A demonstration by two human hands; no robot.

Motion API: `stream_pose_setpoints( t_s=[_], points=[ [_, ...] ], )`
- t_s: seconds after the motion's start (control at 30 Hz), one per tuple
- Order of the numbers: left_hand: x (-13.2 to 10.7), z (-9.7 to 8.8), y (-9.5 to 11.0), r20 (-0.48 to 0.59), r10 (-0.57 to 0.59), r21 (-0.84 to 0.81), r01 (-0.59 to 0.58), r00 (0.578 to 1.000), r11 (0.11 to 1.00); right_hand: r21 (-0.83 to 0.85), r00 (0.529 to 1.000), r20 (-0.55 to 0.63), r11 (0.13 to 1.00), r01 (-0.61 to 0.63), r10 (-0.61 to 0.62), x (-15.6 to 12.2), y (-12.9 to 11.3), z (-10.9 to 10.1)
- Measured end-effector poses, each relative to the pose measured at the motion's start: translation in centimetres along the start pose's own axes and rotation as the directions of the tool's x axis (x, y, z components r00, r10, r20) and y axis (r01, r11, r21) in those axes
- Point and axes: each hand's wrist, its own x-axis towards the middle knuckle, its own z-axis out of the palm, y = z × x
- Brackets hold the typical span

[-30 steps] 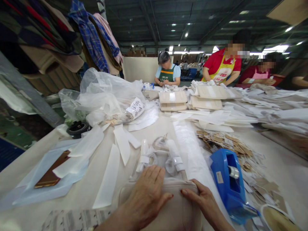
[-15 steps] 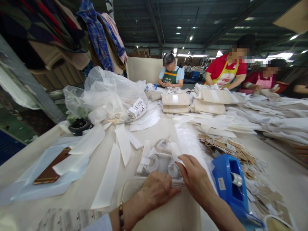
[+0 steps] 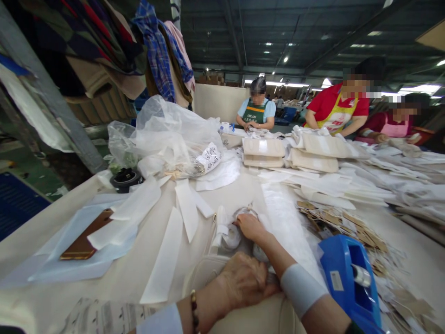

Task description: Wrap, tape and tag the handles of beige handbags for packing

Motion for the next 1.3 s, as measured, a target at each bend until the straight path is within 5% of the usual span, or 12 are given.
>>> stream_pose_setpoints(
  t_s=[0.2, 0.33, 0.47, 0.73, 0.97, 1.07, 1.17, 1.3],
  points=[
    [0.5, 0.2, -1.2, 0.047, -0.097, -0.031, 0.098, 0.994, 0.995, 0.122, 0.991, -0.132, 0.992, -0.021, 0.037, -3.0, 0.4, -2.0],
    [0.2, 0.2, -1.1, 0.033, -0.097, -0.047, 0.098, 0.995, 0.994, 0.220, 0.905, -0.316, 0.950, -0.223, 0.285, -8.4, 2.7, -2.6],
    [0.3, 0.4, -1.1, 0.051, -0.066, -0.042, 0.068, 0.996, 0.997, 0.369, 0.845, -0.258, 0.856, -0.361, 0.468, -10.6, 4.6, -0.1],
    [0.6, 0.3, -1.0, 0.151, -0.064, -0.018, 0.068, 0.986, 0.998, 0.615, 0.831, -0.277, 0.754, -0.232, 0.482, -10.0, 5.6, 4.3],
    [1.1, 0.1, -0.8, 0.186, -0.083, 0.014, 0.082, 0.979, 0.997, 0.516, 0.736, -0.516, 0.845, -0.142, 0.439, -11.2, 4.6, 5.5],
    [1.0, 0.6, -1.0, 0.168, -0.085, 0.019, 0.083, 0.982, 0.996, 0.401, 0.616, -0.696, 0.912, -0.092, 0.368, -12.1, 3.0, 6.7],
    [0.9, 1.3, -1.5, 0.138, -0.063, 0.013, 0.062, 0.988, 0.998, 0.213, 0.480, -0.861, 0.976, 0.035, 0.170, -12.6, 1.5, 8.8],
    [0.4, 1.4, -2.0, 0.070, 0.008, 0.005, -0.008, 0.998, 1.000, 0.145, 0.422, -0.899, 0.989, 0.029, 0.119, -12.4, 0.7, 11.0]
  ],
)
